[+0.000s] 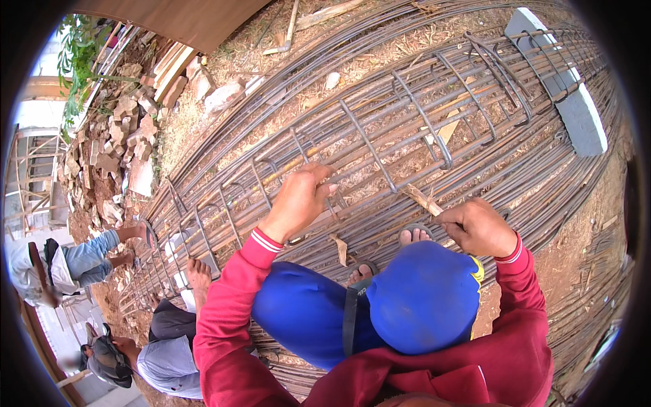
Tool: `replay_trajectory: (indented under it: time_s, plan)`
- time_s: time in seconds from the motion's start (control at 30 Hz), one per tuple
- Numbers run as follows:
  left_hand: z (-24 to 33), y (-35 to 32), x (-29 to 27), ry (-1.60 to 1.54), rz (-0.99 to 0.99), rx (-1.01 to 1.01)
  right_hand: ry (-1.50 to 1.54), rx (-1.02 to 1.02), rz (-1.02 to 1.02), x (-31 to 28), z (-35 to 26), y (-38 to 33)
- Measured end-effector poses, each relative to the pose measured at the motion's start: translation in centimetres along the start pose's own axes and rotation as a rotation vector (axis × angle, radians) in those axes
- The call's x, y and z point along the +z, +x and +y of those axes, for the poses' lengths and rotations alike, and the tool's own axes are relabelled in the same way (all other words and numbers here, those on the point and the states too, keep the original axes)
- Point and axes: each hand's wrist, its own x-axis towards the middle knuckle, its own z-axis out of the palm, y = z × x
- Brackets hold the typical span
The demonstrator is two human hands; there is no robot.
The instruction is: The person sits on the ground and ties rebar ties to a rebar grid using pliers. They move along the grid, securing ties at multiple intersections, then stand and walk to another section to continue the work.
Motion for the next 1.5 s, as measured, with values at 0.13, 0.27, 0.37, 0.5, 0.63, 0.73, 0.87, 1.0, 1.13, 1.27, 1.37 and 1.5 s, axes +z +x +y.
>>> replay_trajectory:
  time_s: [0.13, 0.27, 0.37, 0.5, 0.63, 0.73, 0.87, 1.0, 1.13, 1.27, 1.37, 1.5]
  plan:
    - [-1.7, 0.5, 0.2, 0.038, -0.027, -0.095, 0.13, 0.01, -0.028, 3.8, 1.0, -0.6]
    - [-2.4, 0.9, 0.5, 0.089, -0.034, -0.046, 0.31, -0.043, 0.06, 3.8, 0.7, -0.6]
    - [-1.7, 1.1, 0.7, -0.416, -0.188, -0.243, 0.069, -0.05, 0.114, 1.3, -0.7, 0.4]
    - [-0.5, 0.5, 0.8, -0.593, -0.204, -0.237, -0.023, -0.234, 0.229, 0.7, -3.9, 4.4]
    - [0.1, -0.4, 0.5, -0.11, 0.012, 0.097, 0.11, -0.027, 0.215, 1.0, -5.1, 6.4]
    - [1.6, -0.2, 0.9, 0.362, -0.005, -0.065, 0.08, -0.147, 0.256, 2.5, -5.1, 7.0]
    - [3.3, 0.6, 2.2, 0.442, 0.018, -0.099, -0.14, -0.294, 0.218, 4.6, -5.1, 8.1]
    - [1.6, 0.8, 2.3, 0.379, -0.027, -0.096, -0.219, -0.271, 0.192, 3.9, -5.0, 8.5]
    - [0.1, 0.9, 1.7, 0.355, -0.05, -0.051, -0.247, -0.194, 0.111, 3.0, -4.2, 8.2]
    - [-0.1, 0.8, -0.4, 0.269, 0.026, -0.083, -0.384, -0.152, 0.136, 3.7, -3.2, 8.2]
    - [-0.9, 0.6, -1.6, 0.225, 0.073, -0.219, -0.521, -0.101, 0.063, 4.6, -3.0, 8.9]
    - [-2.1, 0.6, -1.2, 0.227, -0.032, -0.289, -0.574, -0.06, 0.055, 5.7, -3.2, 10.1]
